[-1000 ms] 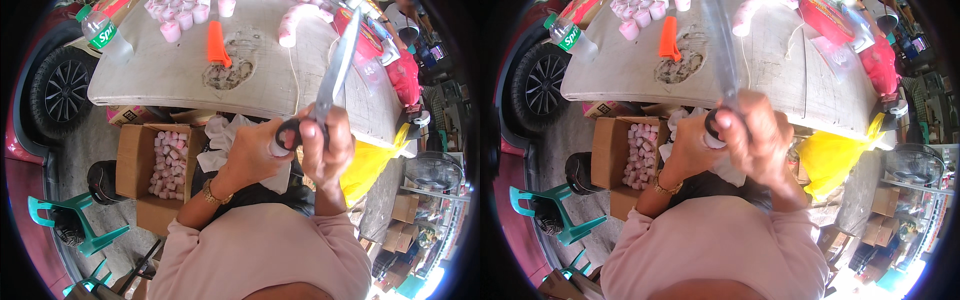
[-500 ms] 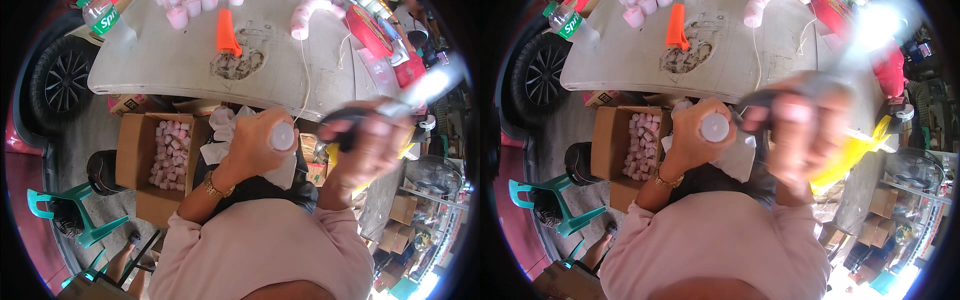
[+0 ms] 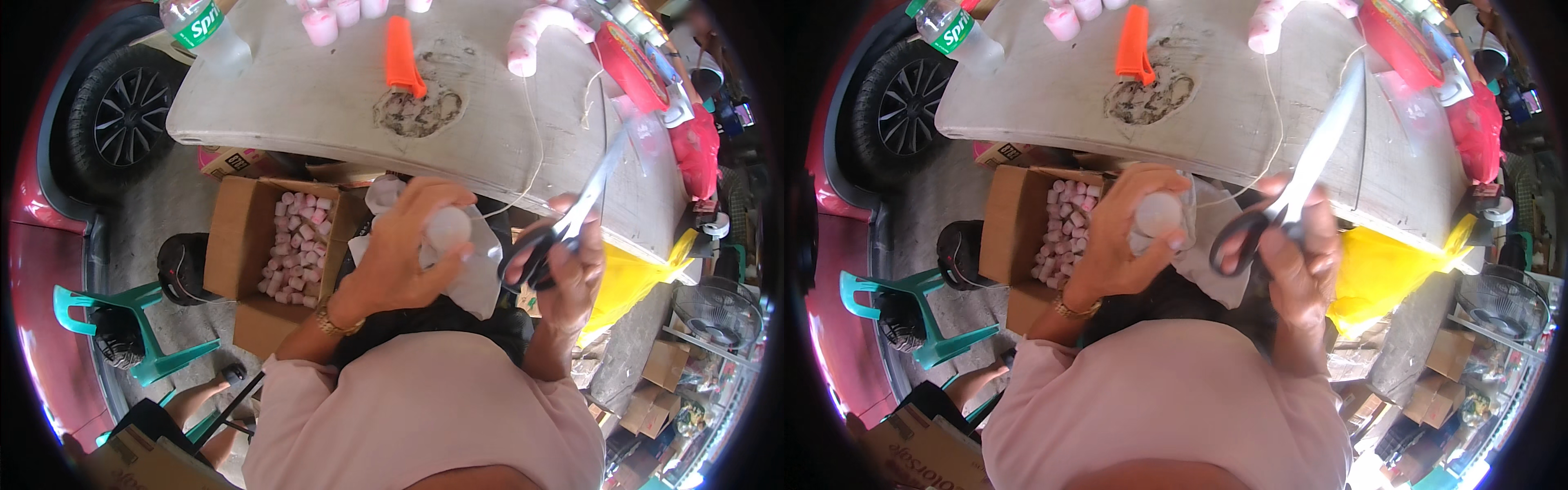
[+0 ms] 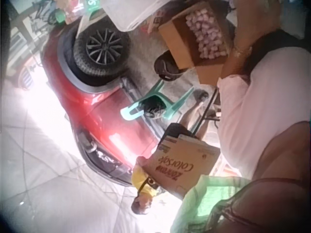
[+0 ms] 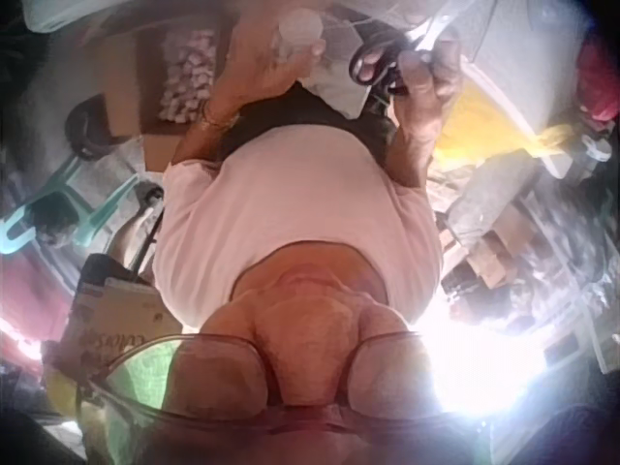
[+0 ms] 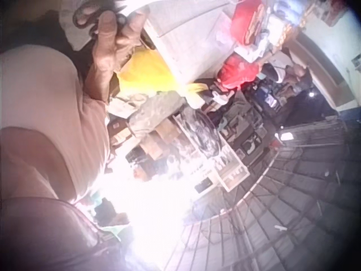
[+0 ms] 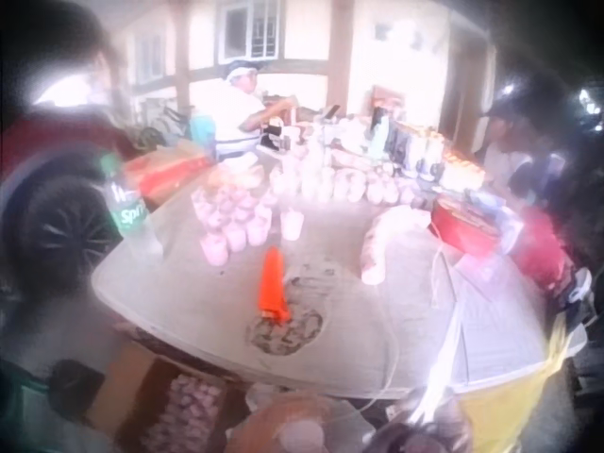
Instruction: The person repeatedly picks up small pink cylindrical candles, wipes them with a white cloth, uses scissors to trim the wick, and ties a string around the base. The finished candles are placed on the table. The process is repeated for multiple candles.
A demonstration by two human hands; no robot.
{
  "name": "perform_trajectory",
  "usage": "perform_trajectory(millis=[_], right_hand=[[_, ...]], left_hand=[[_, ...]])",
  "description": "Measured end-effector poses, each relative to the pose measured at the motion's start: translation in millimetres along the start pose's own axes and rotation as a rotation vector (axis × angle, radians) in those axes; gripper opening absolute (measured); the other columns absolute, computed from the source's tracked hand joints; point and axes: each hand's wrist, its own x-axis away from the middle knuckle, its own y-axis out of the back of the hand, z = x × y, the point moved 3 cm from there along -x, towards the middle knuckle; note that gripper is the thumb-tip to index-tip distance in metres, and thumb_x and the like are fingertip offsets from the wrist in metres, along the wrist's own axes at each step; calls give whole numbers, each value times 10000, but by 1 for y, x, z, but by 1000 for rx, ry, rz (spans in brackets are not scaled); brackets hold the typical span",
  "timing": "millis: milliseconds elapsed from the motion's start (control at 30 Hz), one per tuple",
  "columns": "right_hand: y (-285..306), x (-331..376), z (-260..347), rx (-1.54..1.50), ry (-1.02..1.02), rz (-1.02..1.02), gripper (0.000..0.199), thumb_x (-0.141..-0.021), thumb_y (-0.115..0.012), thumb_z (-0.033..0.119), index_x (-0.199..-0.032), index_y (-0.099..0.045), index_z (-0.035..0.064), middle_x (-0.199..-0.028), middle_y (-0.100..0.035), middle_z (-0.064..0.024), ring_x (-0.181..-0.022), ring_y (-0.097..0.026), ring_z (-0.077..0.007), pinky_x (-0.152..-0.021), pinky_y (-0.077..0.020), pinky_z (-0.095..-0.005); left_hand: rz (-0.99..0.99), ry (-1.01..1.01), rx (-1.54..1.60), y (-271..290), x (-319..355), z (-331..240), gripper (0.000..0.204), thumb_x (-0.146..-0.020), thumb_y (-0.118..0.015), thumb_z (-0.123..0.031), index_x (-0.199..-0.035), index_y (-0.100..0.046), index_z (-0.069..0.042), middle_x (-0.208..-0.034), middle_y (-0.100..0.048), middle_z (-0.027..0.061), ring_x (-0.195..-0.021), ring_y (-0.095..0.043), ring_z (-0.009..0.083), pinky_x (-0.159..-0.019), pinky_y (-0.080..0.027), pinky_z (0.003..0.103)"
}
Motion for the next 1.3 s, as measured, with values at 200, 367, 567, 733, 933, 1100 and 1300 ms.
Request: perform_trajectory(millis=[200,367,567,733,933,1100,1300], right_hand=[[-3,51,-41,-534,-546,366,724,-817,-580,124,-1460,-288,-34,-1010,-645,-317,-879,-679,-410,-789,-565,-434],[-3,75,-58,-870,-829,463,781,-727,-471,-72,-1487,-311,5,-1041,-650,-257,-1001,-645,-363,-876,-492,-410],[2,57,-60,-588,-771,566,610,-842,-575,-31,-1427,-407,11,-1013,-662,-187,-943,-648,-244,-797,-472,-291],[16,57,-58,-143,-817,471,515,-853,-600,-63,-1354,-497,-5,-998,-658,-108,-930,-640,-182,-780,-462,-254],[39,59,-62,69,-579,482,533,-818,-694,21,-1324,-531,-14,-978,-638,-79,-891,-622,-160,-740,-471,-261],[38,54,-63,156,-470,643,790,-692,-842,375,-1317,-550,-9,-953,-612,-76,-830,-585,-156,-704,-449,-281],[9,38,-56,370,-397,722,799,-665,-857,422,-1275,-587,-18,-904,-616,-79,-809,-597,-161,-705,-449,-294]], left_hand=[[-9,187,-272,36,43,32,450,-746,-819,-183,-1129,-627,-47,-1298,-476,167,-1027,-600,311,-877,-498,389],[60,390,-167,29,75,69,394,-781,-794,-185,-1096,-613,-34,-1170,-547,147,-931,-620,257,-796,-514,339],[198,564,57,11,91,73,347,-785,-703,-118,-1091,-551,-54,-997,-613,113,-908,-623,236,-798,-508,363],[403,429,147,15,77,51,348,-826,-618,-115,-1150,-540,-16,-1035,-606,64,-897,-602,134,-731,-487,265],[660,594,900,23,72,28,325,-919,-519,-168,-1178,-609,5,-1083,-627,90,-900,-618,166,-769,-521,342],[210,497,1157,40,58,22,538,-961,-472,-313,-1346,-472,62,-1323,-522,177,-697,-605,168,-877,-546,393],[129,500,1223,47,50,15,718,-935,-459,-349,-1502,-245,34,-1474,-384,200,-521,-565,144,-931,-551,454]])
